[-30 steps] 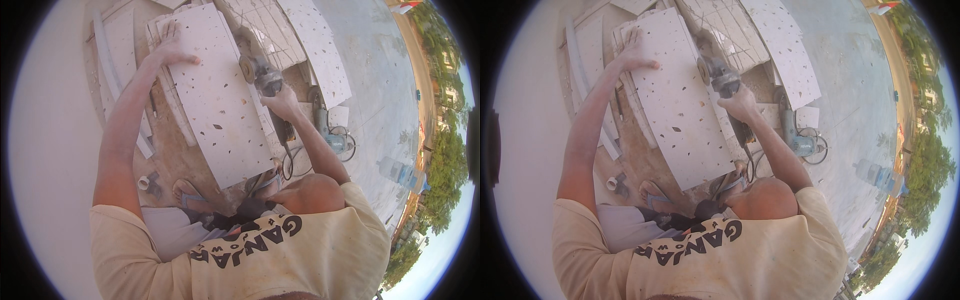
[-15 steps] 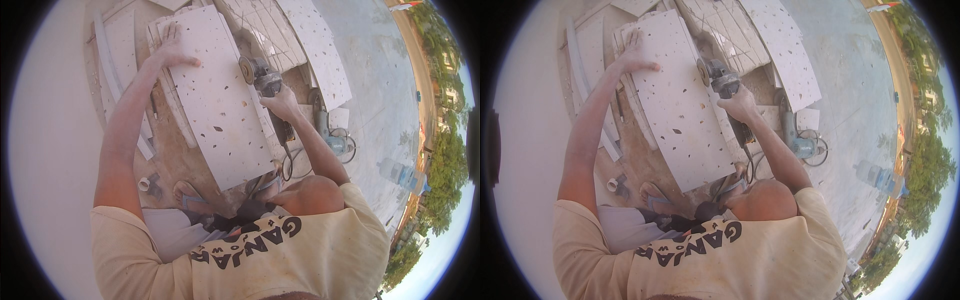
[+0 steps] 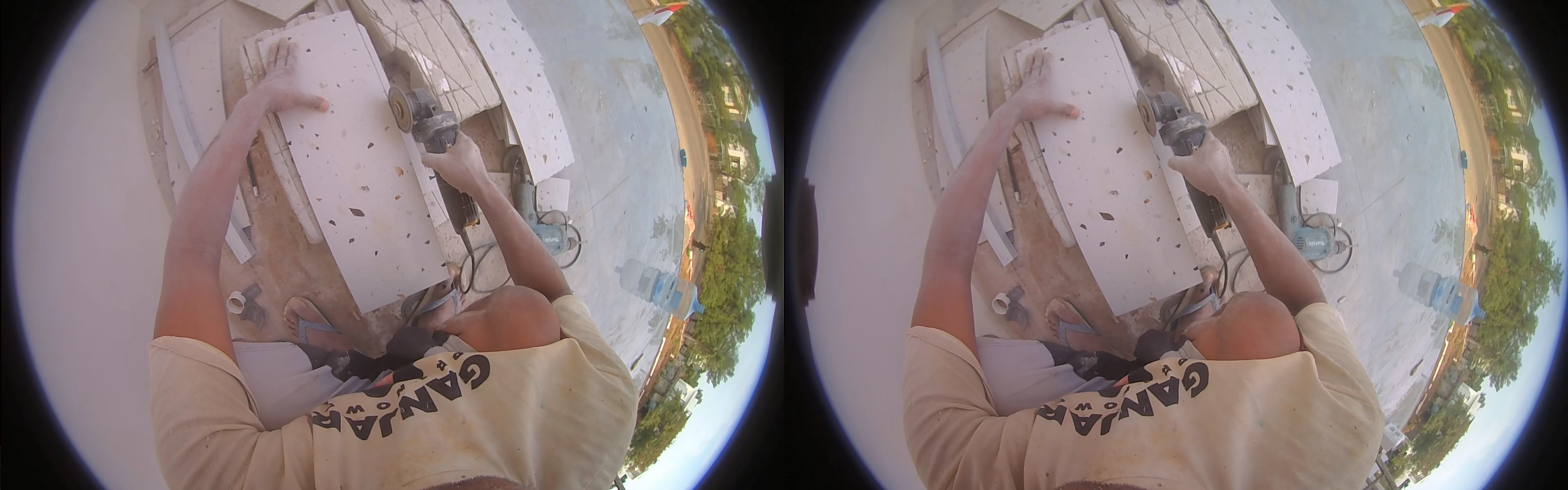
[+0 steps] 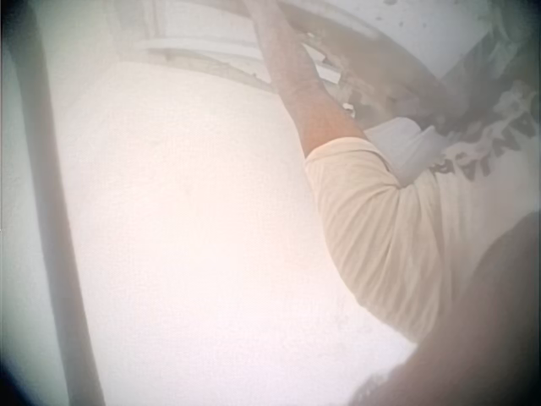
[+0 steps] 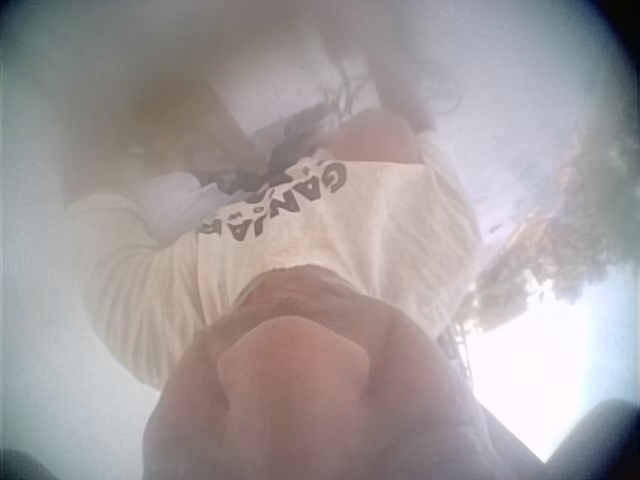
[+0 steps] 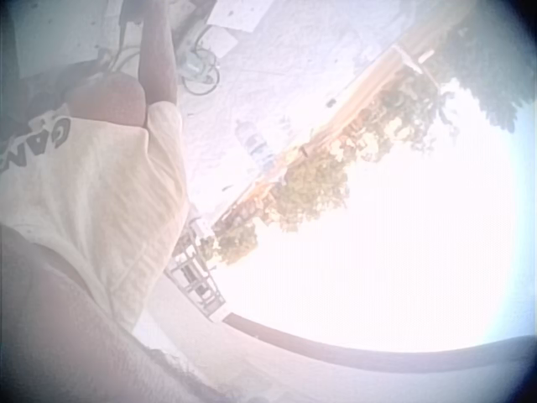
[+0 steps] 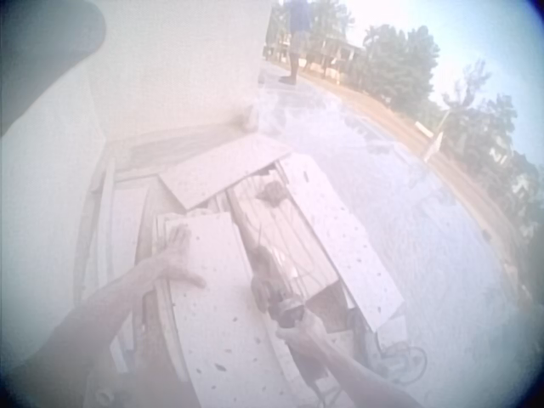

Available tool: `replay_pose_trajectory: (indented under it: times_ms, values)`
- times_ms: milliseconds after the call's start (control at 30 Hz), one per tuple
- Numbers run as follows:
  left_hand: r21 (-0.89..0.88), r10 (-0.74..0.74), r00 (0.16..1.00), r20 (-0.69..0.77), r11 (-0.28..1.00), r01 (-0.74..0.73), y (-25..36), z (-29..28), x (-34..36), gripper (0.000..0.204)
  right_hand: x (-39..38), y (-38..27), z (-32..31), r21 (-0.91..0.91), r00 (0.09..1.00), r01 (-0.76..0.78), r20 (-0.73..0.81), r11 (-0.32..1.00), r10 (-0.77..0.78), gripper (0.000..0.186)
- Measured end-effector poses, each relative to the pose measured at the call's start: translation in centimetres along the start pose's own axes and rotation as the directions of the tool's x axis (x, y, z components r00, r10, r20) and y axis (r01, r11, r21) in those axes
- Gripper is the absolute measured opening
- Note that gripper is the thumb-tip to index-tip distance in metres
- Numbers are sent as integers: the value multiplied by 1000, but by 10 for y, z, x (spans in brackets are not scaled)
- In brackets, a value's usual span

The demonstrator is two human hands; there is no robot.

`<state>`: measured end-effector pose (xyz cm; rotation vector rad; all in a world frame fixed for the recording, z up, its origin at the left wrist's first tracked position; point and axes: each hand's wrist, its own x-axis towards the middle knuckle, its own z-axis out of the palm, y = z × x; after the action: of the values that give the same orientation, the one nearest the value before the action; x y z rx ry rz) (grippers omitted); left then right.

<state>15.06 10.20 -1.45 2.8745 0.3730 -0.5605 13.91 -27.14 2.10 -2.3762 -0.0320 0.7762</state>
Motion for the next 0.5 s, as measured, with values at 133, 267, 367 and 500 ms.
replay_pose_trajectory:
  times_ms: [133, 267, 367, 500]
  values:
    - [8, 5, 1000, -2, 1000, -5, -1, 1, 1, 156, 5, 13, 8, -6, 998, 64, 1, 998, -64, 56]
    - [-62, 54, 997, -51, 996, -57, -9, 8, 3, 157, 0, 6, 5, -5, 998, 12, 54, 1000, -12, 63]
    - [-30, 29, 999, -21, 999, -29, -5, 6, 2, 158, 1, 4, 5, 11, 998, -2, 59, 1000, 2, 63]
    - [-24, 26, 1000, -11, 999, -26, -2, 3, 3, 157, 10, 6, 7, -7, 999, 32, -18, 999, -32, 56]
